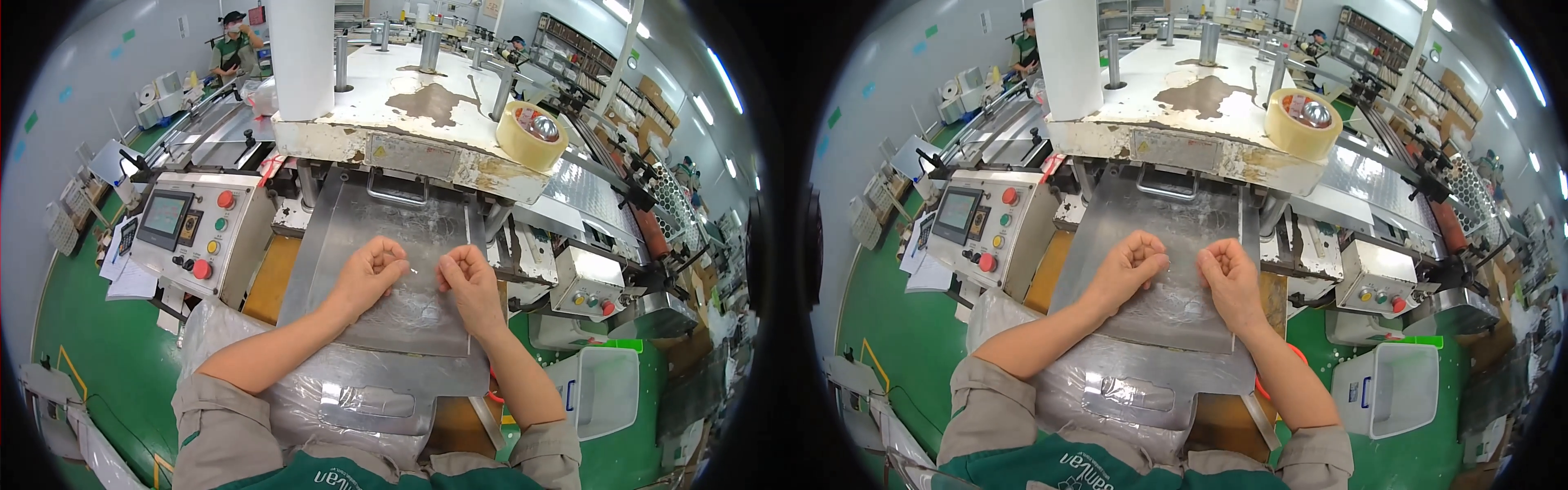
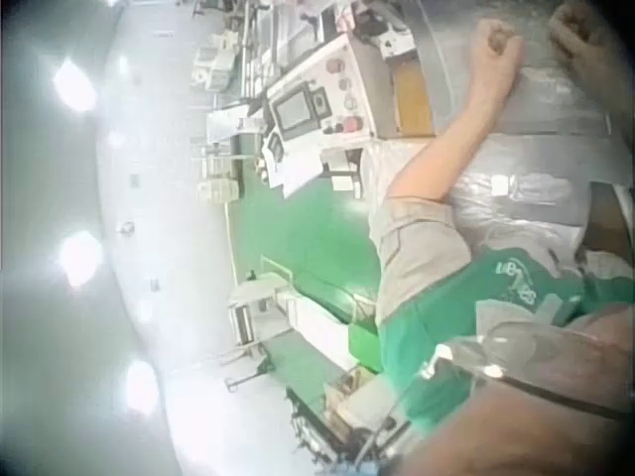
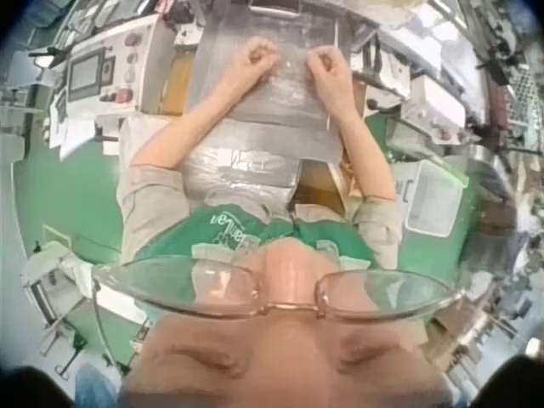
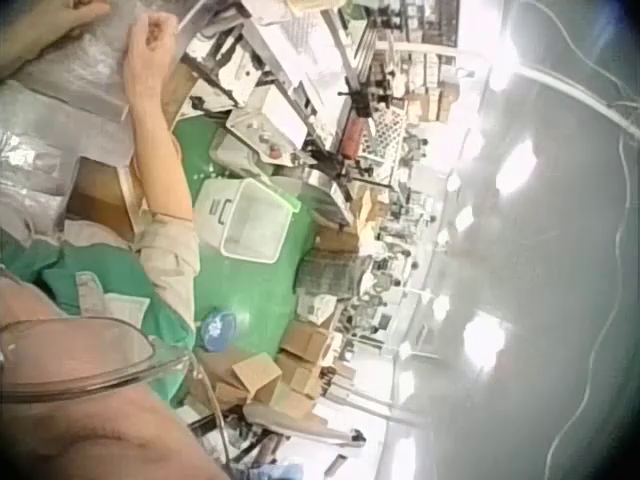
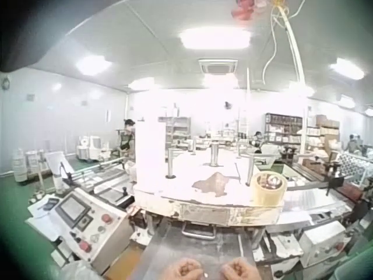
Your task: The person operates an industrial packaging machine by hand to process small plastic components and trim packaging material with scissors.
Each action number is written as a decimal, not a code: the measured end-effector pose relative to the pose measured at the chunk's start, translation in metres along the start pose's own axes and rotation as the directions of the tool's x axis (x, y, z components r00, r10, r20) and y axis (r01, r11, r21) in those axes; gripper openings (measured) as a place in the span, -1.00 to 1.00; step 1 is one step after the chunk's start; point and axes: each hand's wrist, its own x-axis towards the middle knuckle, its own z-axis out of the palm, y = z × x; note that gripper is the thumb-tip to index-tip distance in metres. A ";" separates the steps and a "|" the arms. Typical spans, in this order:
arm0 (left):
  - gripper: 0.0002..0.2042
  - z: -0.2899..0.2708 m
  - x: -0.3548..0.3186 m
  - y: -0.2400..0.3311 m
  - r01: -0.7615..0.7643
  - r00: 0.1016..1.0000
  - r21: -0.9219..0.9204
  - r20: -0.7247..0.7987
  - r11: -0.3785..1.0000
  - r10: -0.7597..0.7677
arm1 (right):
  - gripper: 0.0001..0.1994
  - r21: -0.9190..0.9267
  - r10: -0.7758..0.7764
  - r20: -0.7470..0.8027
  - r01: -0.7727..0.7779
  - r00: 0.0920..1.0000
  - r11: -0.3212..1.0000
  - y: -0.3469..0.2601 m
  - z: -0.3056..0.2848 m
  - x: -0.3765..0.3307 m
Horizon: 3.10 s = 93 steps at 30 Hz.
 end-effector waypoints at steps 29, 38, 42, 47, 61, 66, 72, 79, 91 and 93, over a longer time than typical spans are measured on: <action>-0.23 0.009 0.003 0.014 -0.040 0.988 -0.143 -0.153 0.989 0.018 | -0.88 -0.114 0.052 -0.042 -0.057 0.998 0.992 -0.007 0.021 0.062; -0.40 -0.009 0.011 0.006 -0.099 0.957 0.125 -0.261 0.987 0.129 | -0.86 -0.207 0.313 0.077 -0.292 0.947 0.934 -0.003 -0.003 0.092; -0.44 -0.009 0.011 0.007 -0.149 0.970 0.272 -0.145 0.951 0.193 | -0.84 -0.323 0.358 0.046 -0.325 0.933 0.889 -0.009 -0.002 0.099; -0.38 -0.011 0.014 0.006 -0.223 0.959 0.640 0.010 0.735 0.282 | -0.83 -0.385 0.324 -0.005 -0.301 0.946 0.873 -0.004 0.003 0.102; -0.48 -0.003 0.029 0.016 -0.207 0.978 0.965 0.208 0.162 0.014 | -0.88 -0.441 0.292 -0.054 -0.285 0.955 0.851 -0.004 0.003 0.100; -0.55 -0.007 0.027 0.011 -0.288 0.956 0.946 0.275 0.151 0.101 | -0.87 -0.342 0.299 -0.055 -0.300 0.953 0.890 0.002 -0.002 0.101; -0.56 -0.010 0.031 0.012 -0.217 0.976 0.955 0.209 0.205 0.059 | -0.84 -0.155 0.252 -0.122 -0.269 0.960 0.951 0.009 -0.023 0.101; -0.58 -0.018 0.035 0.010 -0.307 0.945 0.929 0.272 0.208 0.179 | -0.89 -0.006 0.185 -0.075 -0.186 0.980 0.982 0.013 -0.031 0.085; -0.61 -0.025 0.040 -0.001 -0.376 0.908 0.883 0.289 0.283 0.304 | -0.81 -0.533 -0.022 0.015 0.026 1.000 0.845 0.013 -0.025 0.071; -0.63 -0.026 0.042 -0.003 -0.371 0.906 0.880 0.274 0.296 0.322 | -0.78 -0.640 -0.105 0.032 0.101 0.994 0.762 0.011 -0.022 0.069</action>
